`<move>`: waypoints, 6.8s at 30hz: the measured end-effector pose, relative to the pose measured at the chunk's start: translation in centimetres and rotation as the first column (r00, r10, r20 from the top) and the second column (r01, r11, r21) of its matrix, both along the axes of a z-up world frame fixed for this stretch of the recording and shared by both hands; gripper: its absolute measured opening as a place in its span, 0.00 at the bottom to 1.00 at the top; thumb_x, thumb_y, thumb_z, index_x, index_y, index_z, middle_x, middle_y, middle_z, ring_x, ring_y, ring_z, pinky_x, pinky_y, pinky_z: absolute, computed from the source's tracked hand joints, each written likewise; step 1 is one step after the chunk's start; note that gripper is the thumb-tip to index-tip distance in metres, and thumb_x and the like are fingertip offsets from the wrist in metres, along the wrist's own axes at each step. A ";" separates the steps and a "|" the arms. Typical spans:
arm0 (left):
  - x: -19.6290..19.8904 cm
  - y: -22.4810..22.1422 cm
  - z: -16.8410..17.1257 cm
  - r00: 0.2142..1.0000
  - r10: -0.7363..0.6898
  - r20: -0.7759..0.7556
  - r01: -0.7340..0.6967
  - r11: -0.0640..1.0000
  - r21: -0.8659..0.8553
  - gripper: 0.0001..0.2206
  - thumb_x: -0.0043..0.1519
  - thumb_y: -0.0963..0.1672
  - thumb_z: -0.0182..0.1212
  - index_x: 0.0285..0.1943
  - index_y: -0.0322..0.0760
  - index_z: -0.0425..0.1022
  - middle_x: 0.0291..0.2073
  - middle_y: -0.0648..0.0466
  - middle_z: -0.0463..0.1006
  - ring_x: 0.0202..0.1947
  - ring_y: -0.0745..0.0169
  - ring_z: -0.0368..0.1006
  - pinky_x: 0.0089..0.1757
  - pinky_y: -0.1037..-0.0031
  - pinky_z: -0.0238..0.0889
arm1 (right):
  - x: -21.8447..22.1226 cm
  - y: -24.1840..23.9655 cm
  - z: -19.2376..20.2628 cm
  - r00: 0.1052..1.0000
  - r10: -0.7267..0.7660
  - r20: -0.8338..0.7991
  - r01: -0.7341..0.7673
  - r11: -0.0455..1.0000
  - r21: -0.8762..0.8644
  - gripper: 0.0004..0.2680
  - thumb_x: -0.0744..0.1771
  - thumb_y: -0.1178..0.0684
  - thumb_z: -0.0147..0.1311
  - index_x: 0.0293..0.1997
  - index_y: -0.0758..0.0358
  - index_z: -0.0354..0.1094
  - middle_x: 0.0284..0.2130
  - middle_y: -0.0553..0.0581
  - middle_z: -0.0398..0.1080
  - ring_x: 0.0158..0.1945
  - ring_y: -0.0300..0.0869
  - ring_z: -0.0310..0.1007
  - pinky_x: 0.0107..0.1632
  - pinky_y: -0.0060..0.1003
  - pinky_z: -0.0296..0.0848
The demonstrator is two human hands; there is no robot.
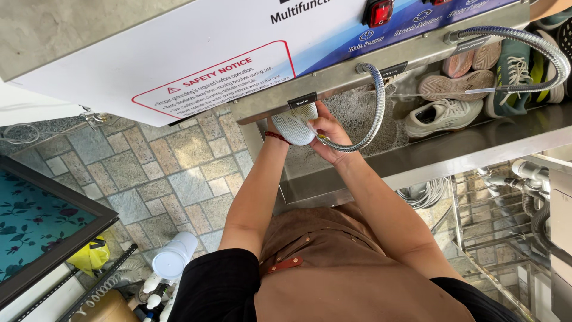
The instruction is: The person washes a shoe using a brush and a water hose inside the sink of a shoe cleaning machine. They scrub the sole and the upper material while applying water and soap suds.
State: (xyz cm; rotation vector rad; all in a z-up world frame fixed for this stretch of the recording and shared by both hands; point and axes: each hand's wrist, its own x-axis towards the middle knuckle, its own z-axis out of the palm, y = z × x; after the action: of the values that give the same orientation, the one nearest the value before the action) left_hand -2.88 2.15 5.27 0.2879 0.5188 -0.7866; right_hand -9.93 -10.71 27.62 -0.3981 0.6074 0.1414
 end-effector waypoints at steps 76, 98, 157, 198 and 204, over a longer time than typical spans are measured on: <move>-12.2 2.2 25.1 0.338 -0.747 0.573 -0.595 0.302 0.745 0.40 0.57 0.47 0.72 0.75 0.27 0.55 0.63 0.37 0.64 0.65 0.41 0.63 0.63 0.59 0.58 | -5.7 -2.0 -2.4 0.997 0.043 0.066 -0.035 0.994 -0.107 0.25 0.70 0.34 0.45 0.67 0.67 0.61 0.58 0.64 0.70 0.58 0.51 0.73 0.62 0.48 0.72; -2.0 1.1 7.9 0.994 -0.067 0.091 0.042 0.968 0.249 0.24 0.68 0.53 0.49 0.68 0.36 0.67 0.61 0.52 0.73 0.62 0.52 0.65 0.61 0.61 0.56 | -3.9 2.9 5.0 0.857 0.149 -0.494 -0.466 -0.187 -0.865 0.42 0.54 0.43 0.71 0.69 0.78 0.50 0.58 0.75 0.66 0.61 0.59 0.69 0.62 0.48 0.68; -9.0 5.3 10.3 0.618 -0.775 0.131 0.142 0.274 0.951 0.24 0.64 0.46 0.61 0.69 0.34 0.64 0.61 0.42 0.73 0.62 0.52 0.71 0.56 0.66 0.66 | 10.8 -2.0 -22.8 0.407 0.379 -0.831 -0.503 -0.666 -0.550 0.20 0.69 0.43 0.49 0.69 0.54 0.61 0.66 0.65 0.62 0.71 0.57 0.59 0.71 0.56 0.56; 2.0 -0.5 1.9 0.968 0.243 -0.063 -0.226 0.953 0.200 0.24 0.70 0.57 0.46 0.61 0.38 0.70 0.57 0.49 0.74 0.57 0.49 0.68 0.58 0.55 0.63 | -2.5 -2.4 5.4 0.901 0.172 -0.398 -0.351 -0.247 -0.903 0.35 0.53 0.43 0.75 0.62 0.70 0.64 0.50 0.68 0.70 0.52 0.59 0.74 0.54 0.50 0.73; 3.8 1.1 -2.9 0.947 0.297 -0.119 -0.281 0.950 0.138 0.24 0.68 0.56 0.47 0.62 0.36 0.69 0.58 0.47 0.73 0.58 0.46 0.69 0.59 0.51 0.64 | 0.6 -1.5 4.3 0.942 0.162 -0.295 -0.231 -0.328 -0.916 0.29 0.56 0.43 0.74 0.58 0.69 0.69 0.48 0.67 0.73 0.49 0.59 0.76 0.52 0.49 0.76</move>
State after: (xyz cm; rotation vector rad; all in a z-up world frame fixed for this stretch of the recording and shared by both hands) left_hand 0.95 3.24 2.33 0.2608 0.7228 -0.4918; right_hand -9.30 -12.23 31.90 -2.3240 0.5501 -0.0878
